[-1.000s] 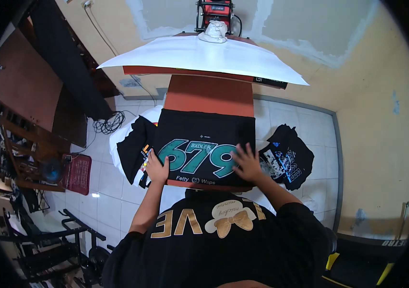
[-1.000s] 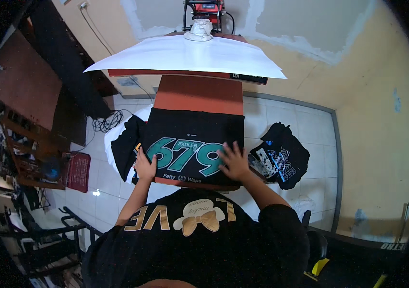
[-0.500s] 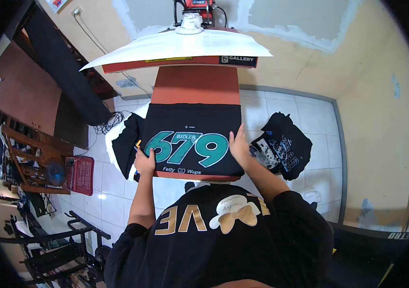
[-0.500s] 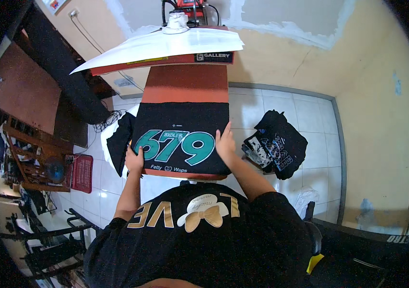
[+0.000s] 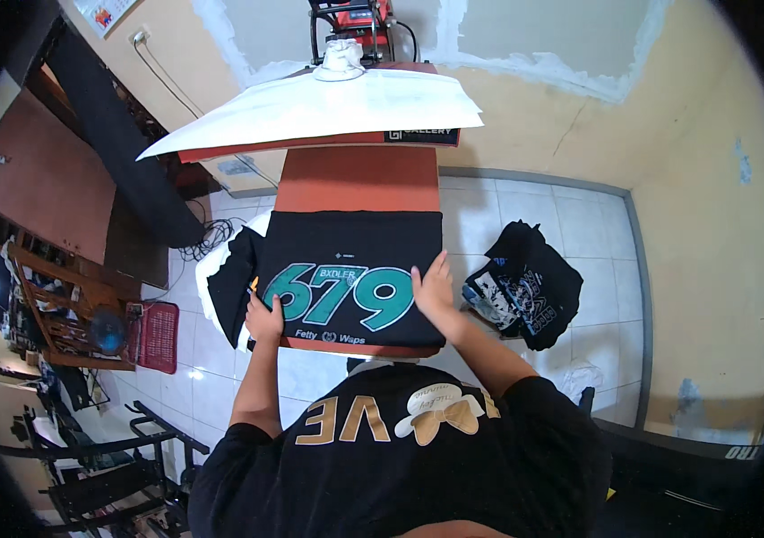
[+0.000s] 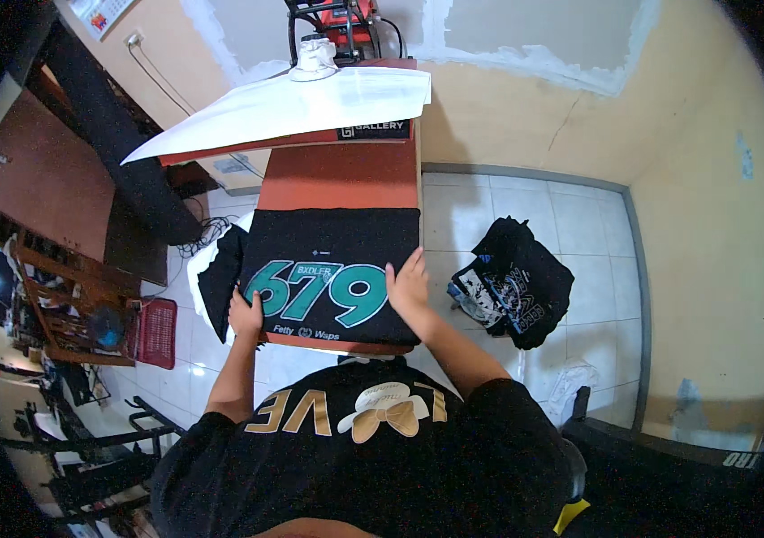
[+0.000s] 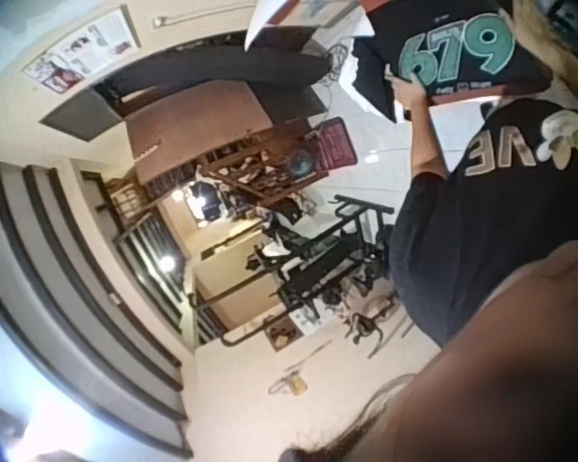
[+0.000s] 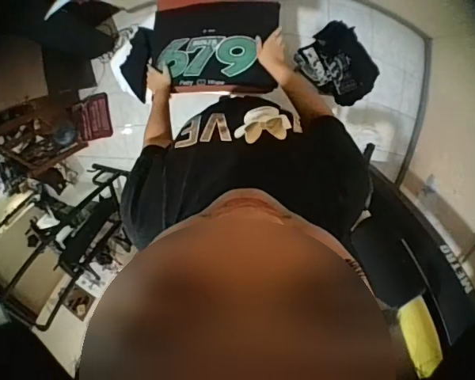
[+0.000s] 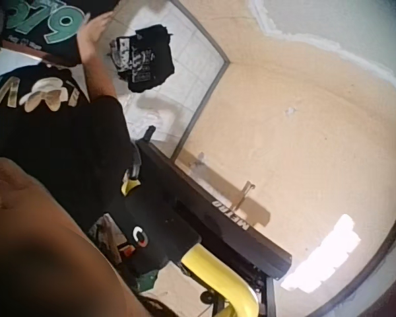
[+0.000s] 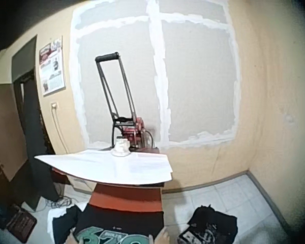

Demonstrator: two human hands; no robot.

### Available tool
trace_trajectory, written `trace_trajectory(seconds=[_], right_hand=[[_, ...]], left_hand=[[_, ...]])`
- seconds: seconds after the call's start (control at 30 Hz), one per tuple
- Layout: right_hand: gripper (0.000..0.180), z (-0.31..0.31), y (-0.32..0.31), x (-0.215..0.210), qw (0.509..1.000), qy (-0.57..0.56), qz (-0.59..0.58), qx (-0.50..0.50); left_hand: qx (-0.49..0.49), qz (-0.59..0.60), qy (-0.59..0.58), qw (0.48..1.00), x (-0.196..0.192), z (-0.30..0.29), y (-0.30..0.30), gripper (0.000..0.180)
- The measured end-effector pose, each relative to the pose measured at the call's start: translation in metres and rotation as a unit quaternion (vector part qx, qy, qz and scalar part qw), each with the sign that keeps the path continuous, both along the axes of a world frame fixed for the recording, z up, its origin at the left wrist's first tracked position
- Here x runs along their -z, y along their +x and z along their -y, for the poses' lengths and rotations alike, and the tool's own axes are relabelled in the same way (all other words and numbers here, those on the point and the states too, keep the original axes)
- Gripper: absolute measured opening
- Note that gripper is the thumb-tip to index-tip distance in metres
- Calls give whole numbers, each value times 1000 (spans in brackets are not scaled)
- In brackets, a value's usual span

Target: The recorder is using a heat press machine to apply graphic designs onto black t-shirts.

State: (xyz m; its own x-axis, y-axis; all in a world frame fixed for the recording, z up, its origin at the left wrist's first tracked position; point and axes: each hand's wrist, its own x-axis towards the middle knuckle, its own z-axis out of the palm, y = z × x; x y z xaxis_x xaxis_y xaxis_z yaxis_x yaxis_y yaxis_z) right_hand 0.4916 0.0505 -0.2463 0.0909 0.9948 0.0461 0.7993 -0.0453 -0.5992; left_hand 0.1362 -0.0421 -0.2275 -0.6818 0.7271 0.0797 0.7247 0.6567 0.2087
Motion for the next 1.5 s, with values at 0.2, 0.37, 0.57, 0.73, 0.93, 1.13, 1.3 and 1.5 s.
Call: trace_trajectory(seconds=[0.2,0.37,0.57,0.73,0.93,1.13,1.3,1.5], right_hand=[[75,-101,-2,-20,995,-74,-23,57],[72,-96,1,-13,996,-44,-38,63],[71,-10,11,-7,997,-8,-70,-10],[74,75,26,14,990,-2,-124,-64],[73,92,35,20,974,-72,-205,-64],[69,81,33,30,949,-20,-297,-106],[69,84,85,25,789,-508,-339,-66],[42,89,117,38,749,-485,-449,-42]], left_hand=[[6,65,29,997,-4,-1,-1,70],[14,87,57,994,-2,-2,-3,70],[14,97,54,994,1,0,-10,70],[12,103,11,995,-3,-5,-14,72],[35,157,-22,987,-2,-11,-28,89],[80,453,126,879,49,23,-111,75],[-18,623,28,782,47,26,-90,67],[-45,823,-31,566,67,63,-128,66]])
